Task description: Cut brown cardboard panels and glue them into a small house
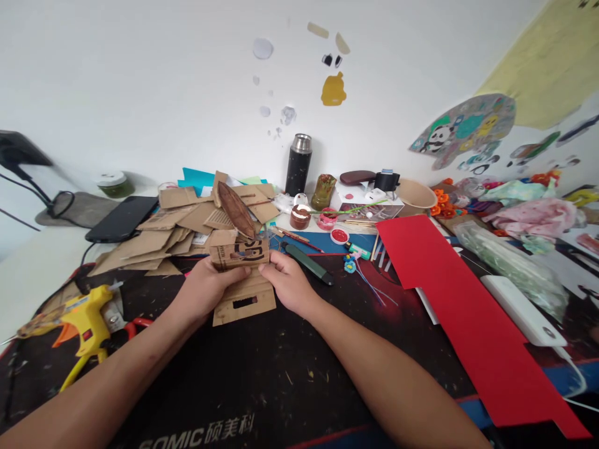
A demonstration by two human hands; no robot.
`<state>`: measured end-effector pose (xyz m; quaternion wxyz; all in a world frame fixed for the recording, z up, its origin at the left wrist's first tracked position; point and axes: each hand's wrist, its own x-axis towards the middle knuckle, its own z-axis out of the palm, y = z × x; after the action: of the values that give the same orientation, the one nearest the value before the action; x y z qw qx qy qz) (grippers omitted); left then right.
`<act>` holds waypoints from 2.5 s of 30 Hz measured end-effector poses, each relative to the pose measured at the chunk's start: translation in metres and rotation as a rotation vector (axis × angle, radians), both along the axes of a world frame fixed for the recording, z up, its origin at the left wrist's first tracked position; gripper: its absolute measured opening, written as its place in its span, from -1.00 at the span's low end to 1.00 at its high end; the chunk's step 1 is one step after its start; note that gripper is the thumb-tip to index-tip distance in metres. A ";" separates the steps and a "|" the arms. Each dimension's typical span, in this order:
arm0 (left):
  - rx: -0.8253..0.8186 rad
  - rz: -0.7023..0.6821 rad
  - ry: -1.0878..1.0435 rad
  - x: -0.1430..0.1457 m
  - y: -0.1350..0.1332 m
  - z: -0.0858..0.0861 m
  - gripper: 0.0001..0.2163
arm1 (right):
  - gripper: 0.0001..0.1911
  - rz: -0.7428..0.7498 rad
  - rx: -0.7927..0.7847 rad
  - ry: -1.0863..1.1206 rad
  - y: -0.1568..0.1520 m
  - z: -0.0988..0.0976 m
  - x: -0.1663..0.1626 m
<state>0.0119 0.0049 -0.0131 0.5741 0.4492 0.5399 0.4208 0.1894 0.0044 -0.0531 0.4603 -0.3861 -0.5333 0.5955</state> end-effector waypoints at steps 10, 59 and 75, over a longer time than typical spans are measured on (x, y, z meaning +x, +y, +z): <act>-0.123 -0.166 -0.107 -0.005 -0.003 0.001 -0.50 | -0.86 -0.084 0.003 -0.040 -0.001 0.004 0.008; 0.147 -0.089 0.067 -0.001 -0.003 -0.001 -0.35 | -0.79 -0.114 -0.034 0.091 0.002 0.004 0.002; 0.154 -0.152 0.072 -0.005 -0.007 0.009 -0.45 | -0.62 -0.021 -0.135 0.145 -0.007 0.010 0.007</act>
<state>0.0065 -0.0023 -0.0043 0.5484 0.5465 0.4906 0.4000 0.1963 -0.0022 -0.0431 0.4767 -0.3775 -0.4534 0.6516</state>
